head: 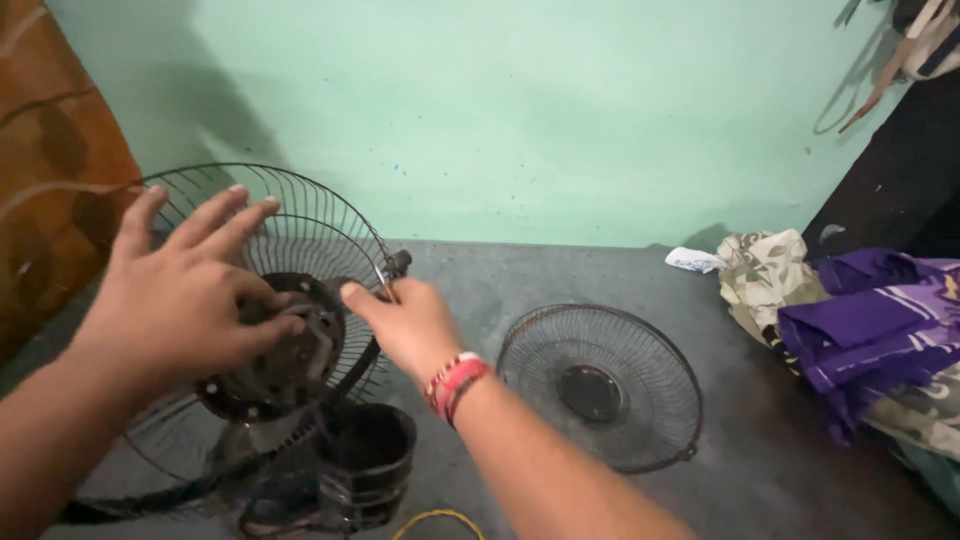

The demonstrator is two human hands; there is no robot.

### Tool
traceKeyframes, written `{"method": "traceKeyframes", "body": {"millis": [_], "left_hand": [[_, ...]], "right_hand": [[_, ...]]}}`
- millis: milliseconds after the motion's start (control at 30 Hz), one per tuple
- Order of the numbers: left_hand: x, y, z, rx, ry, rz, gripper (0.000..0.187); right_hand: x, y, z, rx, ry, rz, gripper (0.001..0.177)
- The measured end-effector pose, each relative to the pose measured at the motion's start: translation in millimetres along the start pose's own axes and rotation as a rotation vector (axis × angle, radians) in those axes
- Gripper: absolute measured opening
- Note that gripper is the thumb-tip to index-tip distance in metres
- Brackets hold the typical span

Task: The person works on the rear motor housing of a standing electric fan. They remove the rear grille, then use pliers to adjust and secure wires and small components inside the motor housing. The front grille and fan blades remain attached during the clip.

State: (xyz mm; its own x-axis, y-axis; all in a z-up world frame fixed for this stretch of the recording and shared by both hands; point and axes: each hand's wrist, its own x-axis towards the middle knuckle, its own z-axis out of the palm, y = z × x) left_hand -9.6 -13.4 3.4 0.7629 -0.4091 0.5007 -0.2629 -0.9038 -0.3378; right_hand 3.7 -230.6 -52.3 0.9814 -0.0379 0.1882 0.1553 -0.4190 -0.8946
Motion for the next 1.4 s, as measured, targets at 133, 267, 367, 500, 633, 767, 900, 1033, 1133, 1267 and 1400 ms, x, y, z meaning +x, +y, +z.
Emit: {"method": "traceKeyframes", "body": {"millis": [133,267,367,500,633,767,900,1033,1133,1267,1400], "left_hand": [[-14.2,16.6,-14.5,-0.256,0.269,-0.056,0.027],[-51.8,86.9,-23.8,-0.492,0.570,-0.048,0.012],[-86.0,163.6,-10.5,-0.628,0.596,0.140,0.024],[-156.6,253.3,22.4,-0.873,0.033,0.038,0.027],[-214.5,262.4,58.3,-0.640,-0.416,-0.255,0.041],[-268.9,240.0,91.0,-0.468,-0.447,-0.469,0.050],[-299.8,221.0,97.5,-0.435,-0.529,-0.307,0.075],[-311.7,218.5,91.9,-0.492,-0.531,-0.266,0.090],[-310.4,211.2,85.5,-0.429,-0.575,-0.230,0.057],[-293.5,193.3,87.2,-0.421,-0.874,-0.355,0.052],[-294.4,157.9,99.7,-0.288,-0.729,-0.507,0.056]], "right_hand": [[-53.7,37.7,-19.3,-0.244,0.029,0.085,0.059],[-111.9,93.3,-29.7,-0.436,-0.088,-0.027,0.061],[-142.8,137.5,-35.5,-0.591,-0.320,0.049,0.062],[-185.4,200.9,-44.1,-0.710,-0.324,0.033,0.053],[-203.0,229.1,-44.2,-0.844,-0.173,-0.158,0.038],[-214.9,237.0,-34.5,-0.788,-0.139,-0.502,0.012],[-214.4,218.6,-10.6,-0.585,-0.504,-0.596,0.010],[-217.9,197.3,16.5,-0.479,-0.593,-0.564,0.011],[-220.2,184.6,27.4,-0.472,-0.697,-0.615,0.016],[-213.0,165.3,35.8,-0.508,-0.715,-0.671,0.018],[-199.3,146.9,51.6,-0.529,-0.695,-0.639,0.018]]}}
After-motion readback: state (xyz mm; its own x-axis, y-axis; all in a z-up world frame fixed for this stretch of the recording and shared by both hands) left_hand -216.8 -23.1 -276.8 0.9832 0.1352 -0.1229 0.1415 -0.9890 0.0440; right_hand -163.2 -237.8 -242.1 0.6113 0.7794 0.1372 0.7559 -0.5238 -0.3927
